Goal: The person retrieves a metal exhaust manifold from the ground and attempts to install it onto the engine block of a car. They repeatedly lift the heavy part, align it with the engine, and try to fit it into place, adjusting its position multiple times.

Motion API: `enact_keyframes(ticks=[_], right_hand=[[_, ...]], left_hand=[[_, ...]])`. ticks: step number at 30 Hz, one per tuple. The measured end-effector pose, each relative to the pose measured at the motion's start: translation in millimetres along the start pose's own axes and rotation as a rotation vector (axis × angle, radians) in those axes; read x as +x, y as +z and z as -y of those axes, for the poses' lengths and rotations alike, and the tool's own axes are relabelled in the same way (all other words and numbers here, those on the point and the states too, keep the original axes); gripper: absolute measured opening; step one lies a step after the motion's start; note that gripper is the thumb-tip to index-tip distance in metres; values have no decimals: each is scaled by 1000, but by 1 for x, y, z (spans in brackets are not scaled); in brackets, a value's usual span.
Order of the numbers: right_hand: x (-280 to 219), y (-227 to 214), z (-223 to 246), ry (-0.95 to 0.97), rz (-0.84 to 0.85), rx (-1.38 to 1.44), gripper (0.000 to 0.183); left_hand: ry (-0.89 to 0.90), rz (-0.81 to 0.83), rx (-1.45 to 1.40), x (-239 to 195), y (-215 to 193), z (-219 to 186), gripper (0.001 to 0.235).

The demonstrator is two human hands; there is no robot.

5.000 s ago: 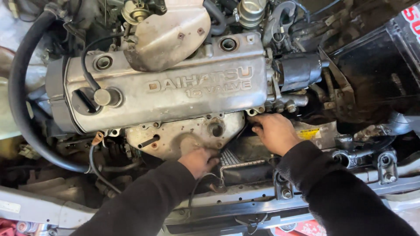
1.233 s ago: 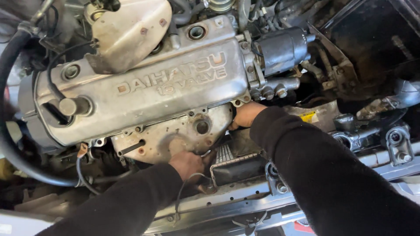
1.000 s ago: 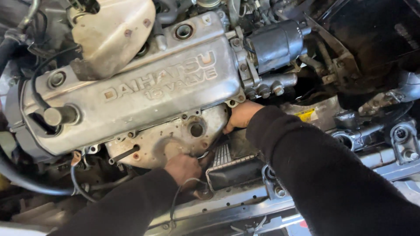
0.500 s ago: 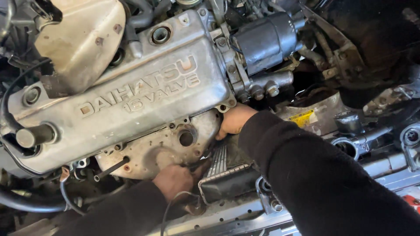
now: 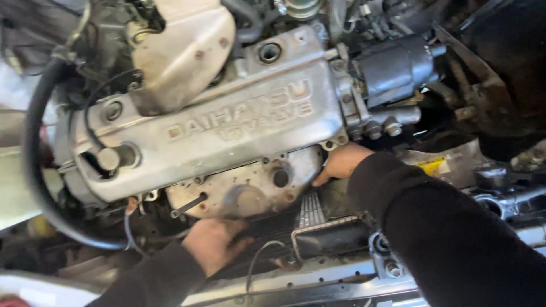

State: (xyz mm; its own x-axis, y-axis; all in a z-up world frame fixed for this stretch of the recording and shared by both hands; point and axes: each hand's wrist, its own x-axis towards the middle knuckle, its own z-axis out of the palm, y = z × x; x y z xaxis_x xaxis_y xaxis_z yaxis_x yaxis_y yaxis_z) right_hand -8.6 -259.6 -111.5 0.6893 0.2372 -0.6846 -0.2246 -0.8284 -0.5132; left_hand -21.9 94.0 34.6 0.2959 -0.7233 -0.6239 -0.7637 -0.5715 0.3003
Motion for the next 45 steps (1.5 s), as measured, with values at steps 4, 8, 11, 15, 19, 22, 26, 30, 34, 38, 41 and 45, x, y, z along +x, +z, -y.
enact_keyframes(ticks=[4,8,11,15,19,22,26,30,34,38,41,45], right_hand=[[-5,-4,1,-44,-90,92,91],[-18,-17,17,-10,-91,100,94],[-13,-15,15,44,-20,20,85],[-10,-11,8,69,-11,-2,79],[-19,-17,16,42,-84,65,81],[-10,-13,9,141,30,-64,70],[-10,-7,3,46,3,-67,69],[-12,-7,2,-58,-97,87,73],[-11,-7,3,-137,-137,148,80],[-9,-2,-3,-161,-189,135,91],[-12,-2,1,-159,-187,114,95],[-13,-6,2,-81,-142,45,91]], left_hand=[[-697,-145,-556,-57,13,29,44],[-1080,-451,-1683,-60,44,64,58],[-775,-431,-1928,-45,28,59,57],[-817,-446,-1883,-31,44,65,56],[-821,-426,-1846,-23,59,71,59],[-947,-436,-1801,-24,50,63,58],[-873,-520,-1852,-24,51,56,55],[-977,-551,-1788,-23,46,53,52],[-1039,-557,-1799,-25,28,44,51],[-1081,-614,-2006,-22,42,53,50],[-965,-589,-1972,-26,48,62,48],[-982,-534,-1844,-33,45,65,47]])
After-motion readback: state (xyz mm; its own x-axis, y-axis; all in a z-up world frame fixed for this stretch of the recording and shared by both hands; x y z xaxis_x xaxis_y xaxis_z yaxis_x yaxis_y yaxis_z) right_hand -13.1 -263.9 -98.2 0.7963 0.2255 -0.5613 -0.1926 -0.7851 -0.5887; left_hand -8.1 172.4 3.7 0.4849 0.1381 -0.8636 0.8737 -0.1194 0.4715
